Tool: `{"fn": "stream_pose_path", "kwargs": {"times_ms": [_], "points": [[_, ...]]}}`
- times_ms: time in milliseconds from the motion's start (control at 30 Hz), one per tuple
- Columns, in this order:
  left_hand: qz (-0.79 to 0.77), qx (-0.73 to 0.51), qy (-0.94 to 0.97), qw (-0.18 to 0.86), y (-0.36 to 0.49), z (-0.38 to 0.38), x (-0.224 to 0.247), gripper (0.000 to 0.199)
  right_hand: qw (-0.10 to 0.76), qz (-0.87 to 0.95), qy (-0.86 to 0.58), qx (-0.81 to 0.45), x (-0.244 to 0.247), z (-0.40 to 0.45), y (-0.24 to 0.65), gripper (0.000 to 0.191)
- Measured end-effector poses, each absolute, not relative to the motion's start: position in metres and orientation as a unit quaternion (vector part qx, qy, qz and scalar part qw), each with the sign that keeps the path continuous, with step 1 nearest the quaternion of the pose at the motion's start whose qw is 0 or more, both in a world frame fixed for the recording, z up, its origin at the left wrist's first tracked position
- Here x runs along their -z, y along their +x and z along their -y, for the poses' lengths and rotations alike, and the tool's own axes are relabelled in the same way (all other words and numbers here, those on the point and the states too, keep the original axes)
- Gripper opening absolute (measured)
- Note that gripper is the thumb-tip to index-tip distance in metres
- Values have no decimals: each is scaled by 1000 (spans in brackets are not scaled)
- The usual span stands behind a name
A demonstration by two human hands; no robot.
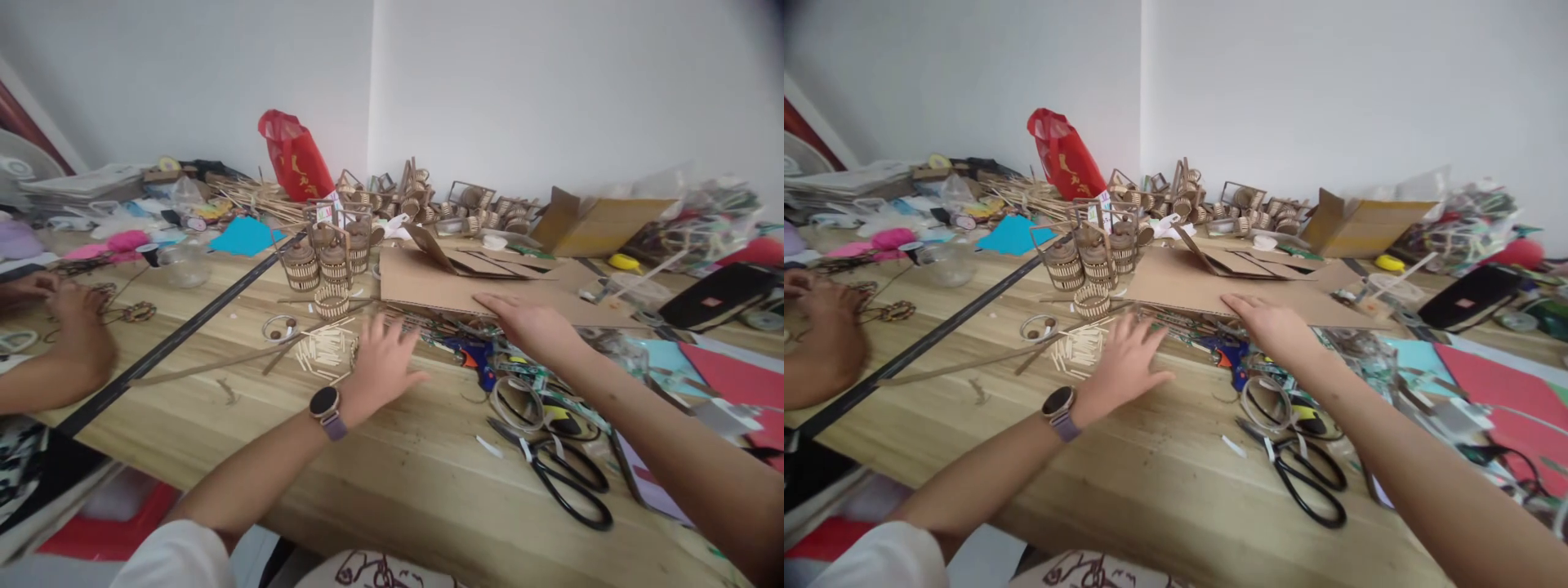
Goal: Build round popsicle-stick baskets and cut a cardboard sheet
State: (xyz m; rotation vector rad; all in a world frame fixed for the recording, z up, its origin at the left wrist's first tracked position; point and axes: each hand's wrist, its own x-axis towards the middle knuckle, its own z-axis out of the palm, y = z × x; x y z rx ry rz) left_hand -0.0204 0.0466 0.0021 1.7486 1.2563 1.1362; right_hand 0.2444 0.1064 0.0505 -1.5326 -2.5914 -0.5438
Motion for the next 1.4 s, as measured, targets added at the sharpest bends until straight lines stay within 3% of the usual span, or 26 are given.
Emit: {"fn": "stream_pose_path", "kwargs": {"times_ms": [67, 133, 400, 700, 900, 1133, 1300, 1400], "points": [[-563, -379, 691, 250, -36, -47, 11, 85, 31, 846, -500, 185, -56, -103, 239, 59], [-614, -332, 684, 211, -45, -50, 21, 91, 25, 843, -502, 191, -61, -100, 233, 58], [-645, -251, 705, 155, -47, -49, 25, 62, 48, 849, -484, 205, -76, -77, 217, 61], [-730, -139, 669, 19, -127, -16, -3, 59, 57, 855, -479, 191, -50, -17, 196, 57], [-754, -46, 653, -59, -178, -1, 16, 68, 65, 859, -438, 257, -2, 27, 176, 47], [-727, -63, 681, -62, -176, 20, 23, 63, 138, 836, -441, 295, -9, 32, 165, 26], [-671, -160, 704, -170, -135, 46, -18, 77, 221, 788, -463, 339, -28, 25, 163, 24], [-536, -193, 790, -228, -88, 54, -52, 78, 273, 755, -479, 355, -33, 19, 156, 24]]}}
